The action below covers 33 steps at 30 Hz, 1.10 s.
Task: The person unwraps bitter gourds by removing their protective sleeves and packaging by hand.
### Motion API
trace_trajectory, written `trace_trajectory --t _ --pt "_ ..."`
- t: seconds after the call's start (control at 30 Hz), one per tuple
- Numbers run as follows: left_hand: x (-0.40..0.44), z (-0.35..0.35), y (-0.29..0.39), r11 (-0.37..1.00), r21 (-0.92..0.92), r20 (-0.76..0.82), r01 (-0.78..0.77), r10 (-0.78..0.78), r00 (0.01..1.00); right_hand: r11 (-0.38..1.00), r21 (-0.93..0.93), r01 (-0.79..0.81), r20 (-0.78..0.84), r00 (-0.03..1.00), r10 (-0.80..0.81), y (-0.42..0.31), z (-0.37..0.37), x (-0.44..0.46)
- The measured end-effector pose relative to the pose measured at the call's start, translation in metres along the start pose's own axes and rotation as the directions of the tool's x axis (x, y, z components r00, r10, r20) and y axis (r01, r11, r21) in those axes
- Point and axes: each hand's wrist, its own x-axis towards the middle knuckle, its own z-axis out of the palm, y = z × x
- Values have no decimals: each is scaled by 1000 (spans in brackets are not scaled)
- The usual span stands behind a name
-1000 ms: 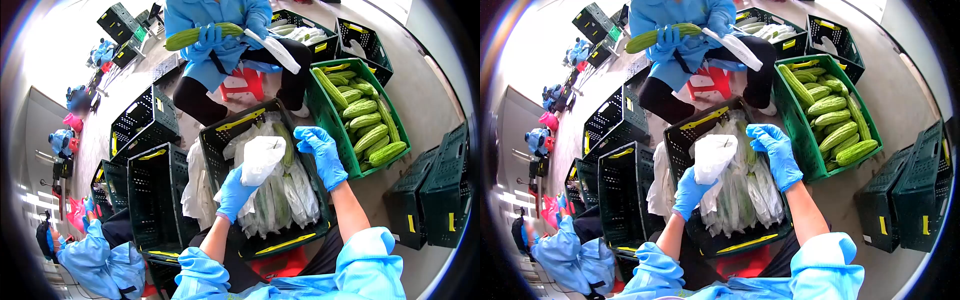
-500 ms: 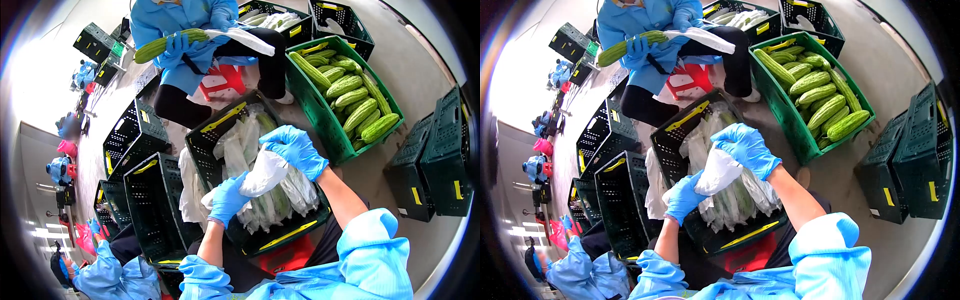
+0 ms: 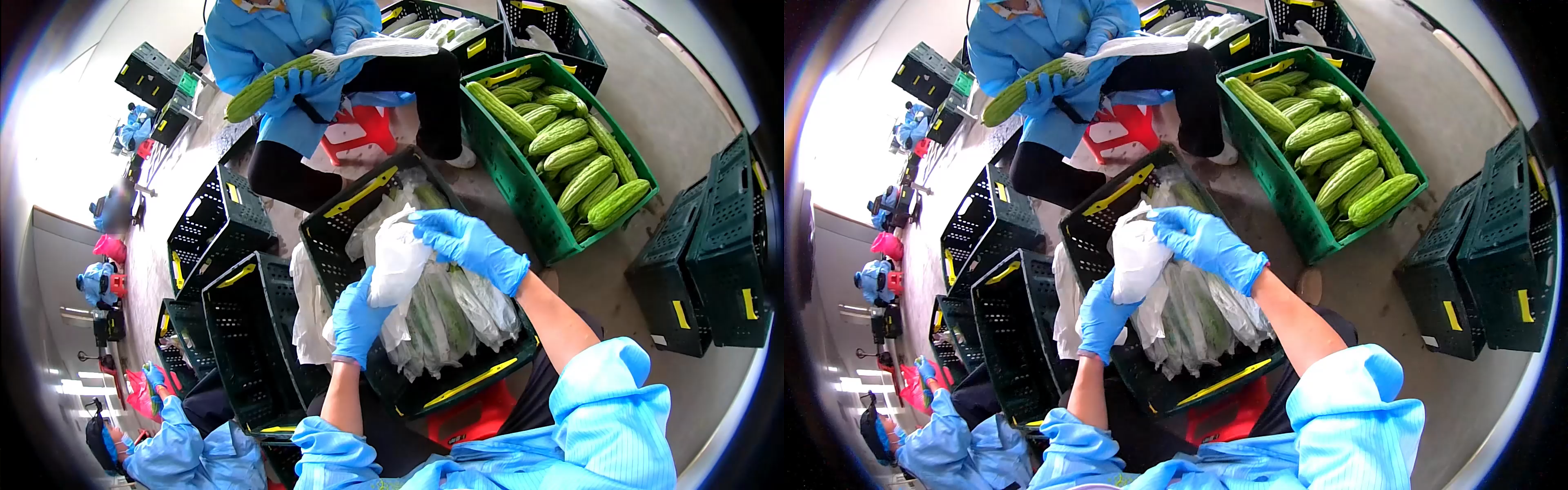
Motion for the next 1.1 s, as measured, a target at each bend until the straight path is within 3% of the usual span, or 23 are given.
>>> trace_trajectory --t 0.1,0.2,0.43,0.53,0.67,0.77,0.93,1.1 --pt "1 -9 7 985 170 26 25 -29 999 991 -121 -57 88 994 68 3 5 -1" --pt "3 -15 8 988 143 -27 58 -55 998 976 -56 -209 143 966 216 3 4 -3" --pt "1 -10 -5 981 161 -62 108 -99 993 886 -211 -413 54 900 432 1 4 -4" --pt "0 -9 -2 990 20 -51 142 -140 989 893 -187 -409 42 905 423 4 6 -5" --pt "-1 1 -10 900 -396 79 184 -166 983 950 -131 -285 4 958 288 0 11 -7" --pt "-1 -15 18 861 -435 137 265 -228 964 952 -103 -289 6 957 291 4 8 -3" --pt "-2 -18 24 933 -315 191 172 -116 975 935 -170 -312 -8 949 315 10 6 -3" --pt "-4 -17 30 818 -523 305 241 -84 949 909 -251 -333 -28 941 337 3 7 -3"
